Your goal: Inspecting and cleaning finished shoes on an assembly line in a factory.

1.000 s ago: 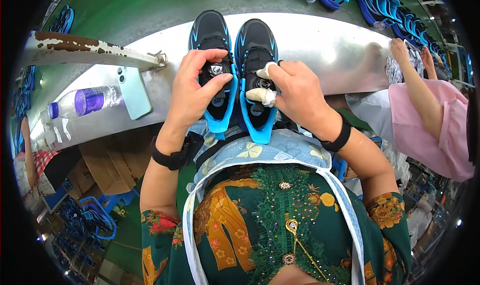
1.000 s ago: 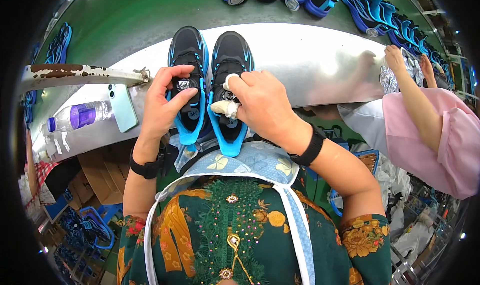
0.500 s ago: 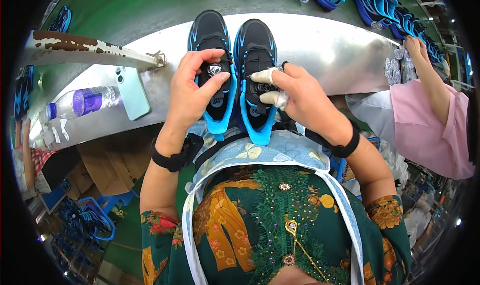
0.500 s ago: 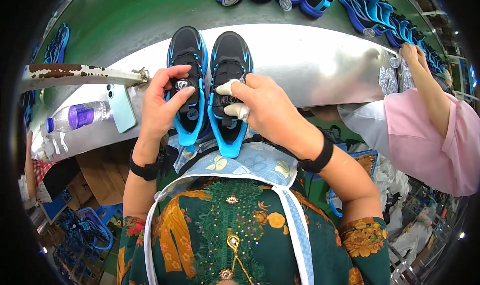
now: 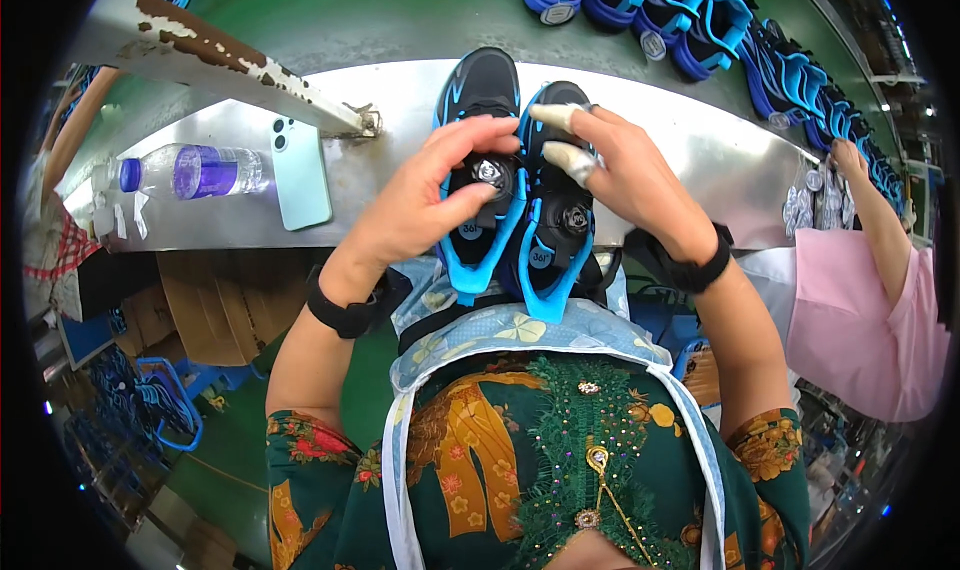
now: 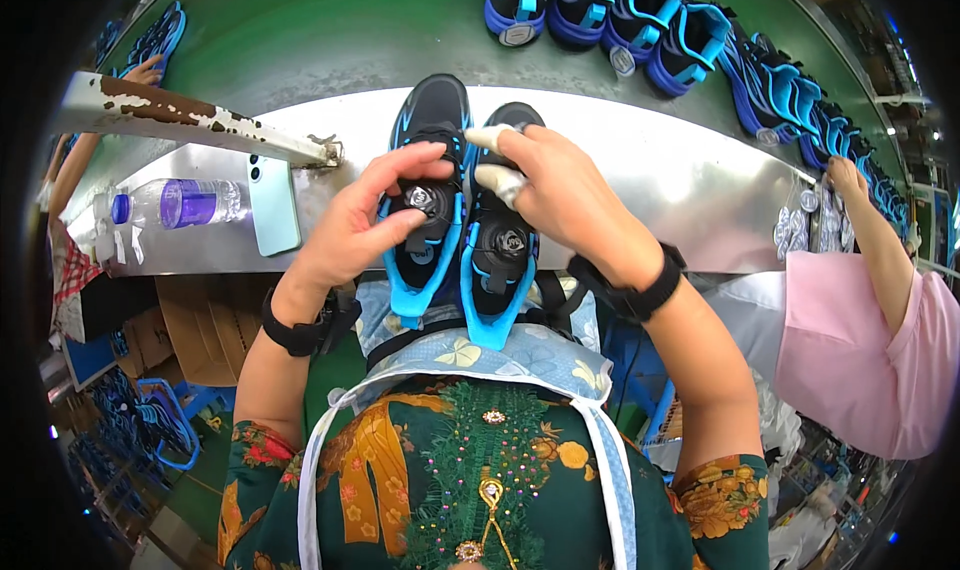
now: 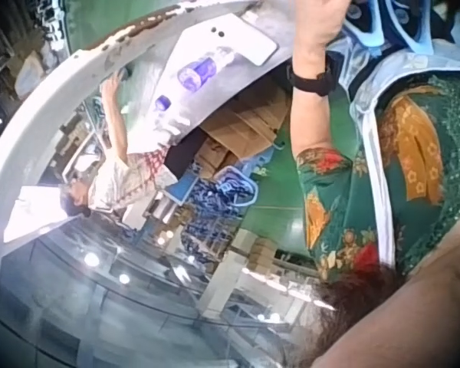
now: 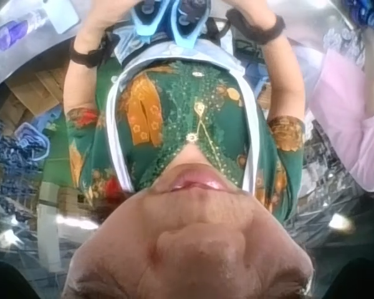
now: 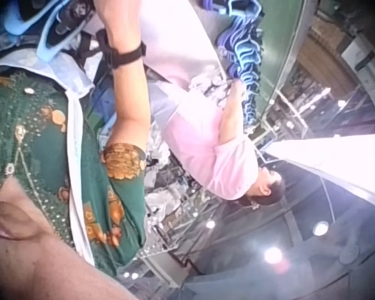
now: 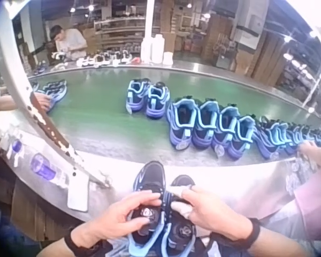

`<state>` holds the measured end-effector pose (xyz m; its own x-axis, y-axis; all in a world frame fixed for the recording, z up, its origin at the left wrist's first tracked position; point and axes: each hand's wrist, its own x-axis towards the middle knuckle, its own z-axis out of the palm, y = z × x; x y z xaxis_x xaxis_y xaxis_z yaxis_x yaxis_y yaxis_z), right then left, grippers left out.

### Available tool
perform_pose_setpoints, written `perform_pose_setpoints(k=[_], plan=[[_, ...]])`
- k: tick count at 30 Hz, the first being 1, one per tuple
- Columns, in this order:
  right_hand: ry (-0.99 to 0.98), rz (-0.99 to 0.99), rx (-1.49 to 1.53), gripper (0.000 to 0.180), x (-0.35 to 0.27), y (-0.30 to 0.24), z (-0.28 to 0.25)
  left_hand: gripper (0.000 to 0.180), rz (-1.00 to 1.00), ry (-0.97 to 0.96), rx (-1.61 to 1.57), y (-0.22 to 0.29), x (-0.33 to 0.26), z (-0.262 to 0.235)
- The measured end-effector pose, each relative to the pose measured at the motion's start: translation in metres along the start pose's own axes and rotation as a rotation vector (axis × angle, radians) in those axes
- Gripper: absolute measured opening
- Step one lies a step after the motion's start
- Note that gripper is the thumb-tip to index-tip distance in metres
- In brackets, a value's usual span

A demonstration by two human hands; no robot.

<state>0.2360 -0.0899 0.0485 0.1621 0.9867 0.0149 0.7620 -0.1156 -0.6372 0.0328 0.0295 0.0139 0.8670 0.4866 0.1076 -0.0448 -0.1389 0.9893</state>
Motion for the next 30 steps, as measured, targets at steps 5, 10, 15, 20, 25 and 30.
perform_pose_setpoints(k=[5,10,15,20,25,30], plan=[[-0.127,-0.077,-0.039,0.04,0.038,0.015,0.024,0.04,-0.075,-0.099,0.258,-0.005,0.006,-0.008],[-0.127,-0.073,-0.022,0.035,0.038,0.017,0.026,0.044,0.101,-0.058,0.223,-0.002,0.006,-0.001],[-0.057,-0.124,0.01,0.032,0.044,0.017,0.027,0.059,-0.02,-0.209,0.113,-0.014,0.007,-0.019],[-0.085,-0.053,0.03,0.029,0.047,0.02,0.024,0.043,0.095,-0.065,0.311,0.005,0.008,-0.002],[-0.054,-0.115,0.071,0.028,0.05,0.017,0.029,0.035,-0.062,-0.265,-0.019,-0.015,0.014,-0.021],[-0.044,-0.092,0.082,0.025,0.051,0.025,0.034,0.045,0.032,-0.204,0.181,-0.004,0.016,-0.017]])
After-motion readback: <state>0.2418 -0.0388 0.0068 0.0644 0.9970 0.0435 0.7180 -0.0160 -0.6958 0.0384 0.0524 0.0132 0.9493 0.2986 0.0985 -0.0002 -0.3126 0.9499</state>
